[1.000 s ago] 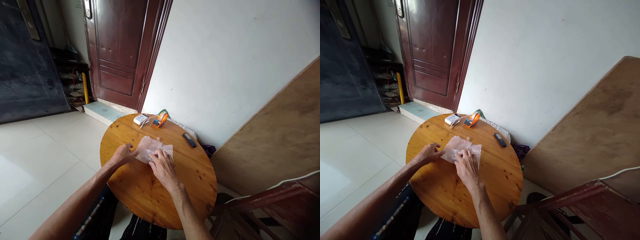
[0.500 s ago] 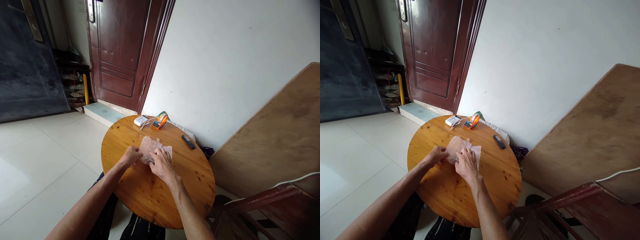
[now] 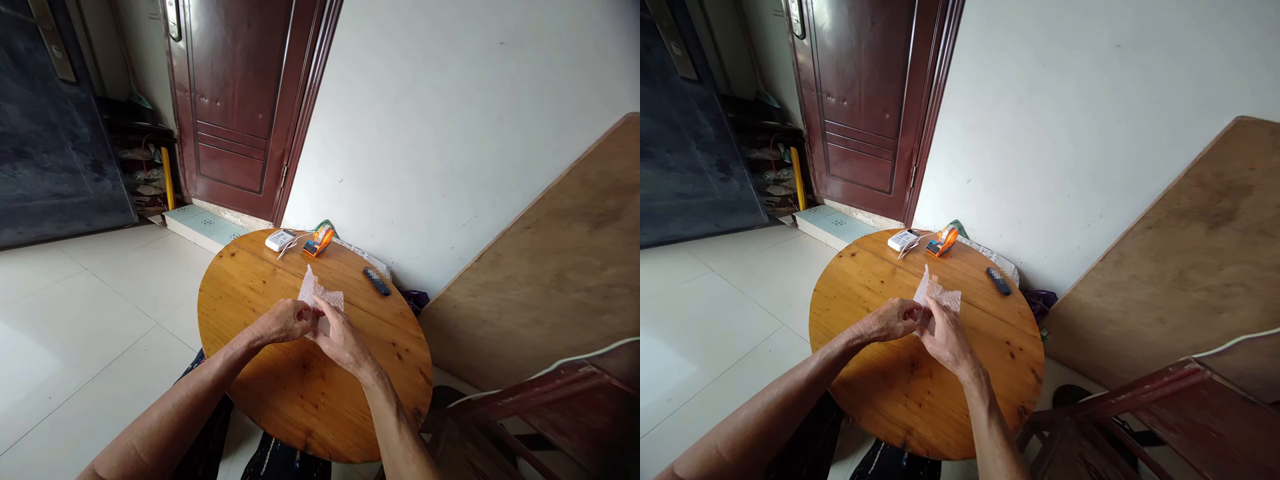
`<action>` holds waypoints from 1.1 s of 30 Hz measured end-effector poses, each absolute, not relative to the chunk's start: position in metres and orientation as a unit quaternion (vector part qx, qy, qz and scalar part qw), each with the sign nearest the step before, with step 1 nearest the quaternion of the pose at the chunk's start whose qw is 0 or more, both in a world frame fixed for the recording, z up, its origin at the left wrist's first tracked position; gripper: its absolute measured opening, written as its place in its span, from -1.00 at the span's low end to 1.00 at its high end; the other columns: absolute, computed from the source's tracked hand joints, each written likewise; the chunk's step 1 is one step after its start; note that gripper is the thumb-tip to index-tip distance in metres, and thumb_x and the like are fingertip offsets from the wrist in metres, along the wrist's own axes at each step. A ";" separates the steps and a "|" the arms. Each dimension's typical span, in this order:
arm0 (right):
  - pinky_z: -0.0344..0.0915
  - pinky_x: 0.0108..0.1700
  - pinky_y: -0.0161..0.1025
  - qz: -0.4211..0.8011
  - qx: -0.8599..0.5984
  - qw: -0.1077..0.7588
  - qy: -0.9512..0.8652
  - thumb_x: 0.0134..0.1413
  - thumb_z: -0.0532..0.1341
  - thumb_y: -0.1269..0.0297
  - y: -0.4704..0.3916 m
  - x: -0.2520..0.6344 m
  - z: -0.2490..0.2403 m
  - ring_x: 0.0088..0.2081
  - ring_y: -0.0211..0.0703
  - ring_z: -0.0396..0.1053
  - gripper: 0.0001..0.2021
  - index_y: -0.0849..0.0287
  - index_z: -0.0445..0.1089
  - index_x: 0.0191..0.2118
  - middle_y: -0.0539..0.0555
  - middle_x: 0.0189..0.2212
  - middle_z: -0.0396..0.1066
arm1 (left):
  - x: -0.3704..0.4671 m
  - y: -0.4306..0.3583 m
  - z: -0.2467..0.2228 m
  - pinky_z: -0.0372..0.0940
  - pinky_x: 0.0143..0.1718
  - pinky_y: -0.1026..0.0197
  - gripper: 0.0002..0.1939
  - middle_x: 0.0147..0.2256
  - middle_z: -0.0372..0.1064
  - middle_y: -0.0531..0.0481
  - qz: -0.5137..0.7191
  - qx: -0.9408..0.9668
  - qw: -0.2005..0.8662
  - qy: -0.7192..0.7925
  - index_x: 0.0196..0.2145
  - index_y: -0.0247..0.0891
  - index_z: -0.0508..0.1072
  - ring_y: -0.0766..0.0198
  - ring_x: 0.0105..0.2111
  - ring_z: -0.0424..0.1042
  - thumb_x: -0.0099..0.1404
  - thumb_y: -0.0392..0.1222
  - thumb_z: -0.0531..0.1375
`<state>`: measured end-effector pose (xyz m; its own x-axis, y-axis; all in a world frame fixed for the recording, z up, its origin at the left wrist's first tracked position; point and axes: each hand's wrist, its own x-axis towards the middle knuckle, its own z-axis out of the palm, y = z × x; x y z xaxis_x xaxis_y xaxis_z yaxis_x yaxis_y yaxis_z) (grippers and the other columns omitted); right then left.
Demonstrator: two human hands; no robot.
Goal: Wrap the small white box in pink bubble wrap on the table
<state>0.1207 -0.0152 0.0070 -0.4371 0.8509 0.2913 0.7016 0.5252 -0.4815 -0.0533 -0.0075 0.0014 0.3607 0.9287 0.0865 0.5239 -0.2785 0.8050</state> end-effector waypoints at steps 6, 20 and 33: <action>0.27 0.08 -0.03 0.126 -0.563 0.393 -0.716 0.07 0.14 0.22 -0.025 0.154 -0.007 0.02 0.05 0.39 -0.68 0.16 0.42 -0.06 0.21 -0.04 0.47 | -0.047 -0.007 0.011 0.10 -0.42 0.26 -0.77 -0.51 0.41 -0.05 0.207 0.800 0.240 0.510 -0.57 -0.23 0.43 0.22 -0.48 0.35 0.16 -0.36 0.06; 0.27 -0.18 -0.11 0.232 -0.734 0.286 -0.571 -0.11 0.29 -0.11 -0.010 0.156 -0.028 -0.16 0.11 0.45 -0.21 0.21 0.20 0.21 0.19 -0.22 0.51 | -0.053 -0.001 0.000 0.30 -0.09 0.13 -0.79 -0.16 0.41 -0.19 0.203 0.853 0.165 0.452 -0.25 -0.27 0.55 0.03 -0.10 0.39 0.13 -0.29 0.19; 0.31 -0.36 -0.21 0.292 -0.672 0.417 -0.537 -0.19 0.28 0.21 -0.006 0.135 -0.036 -0.38 -0.02 0.47 -0.37 0.14 0.28 0.11 0.00 -0.44 0.53 | -0.053 0.003 -0.014 0.31 -0.10 0.19 -0.78 -0.11 0.34 -0.08 0.217 0.889 0.131 0.382 -0.21 -0.18 0.52 0.16 -0.12 0.35 0.19 -0.30 0.17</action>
<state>0.1347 -0.0057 -0.0356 0.2517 0.9662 0.0560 0.4788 -0.0740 -0.8748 -0.0529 0.0033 -0.0138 0.6132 0.7363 0.2861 0.6225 -0.6734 0.3989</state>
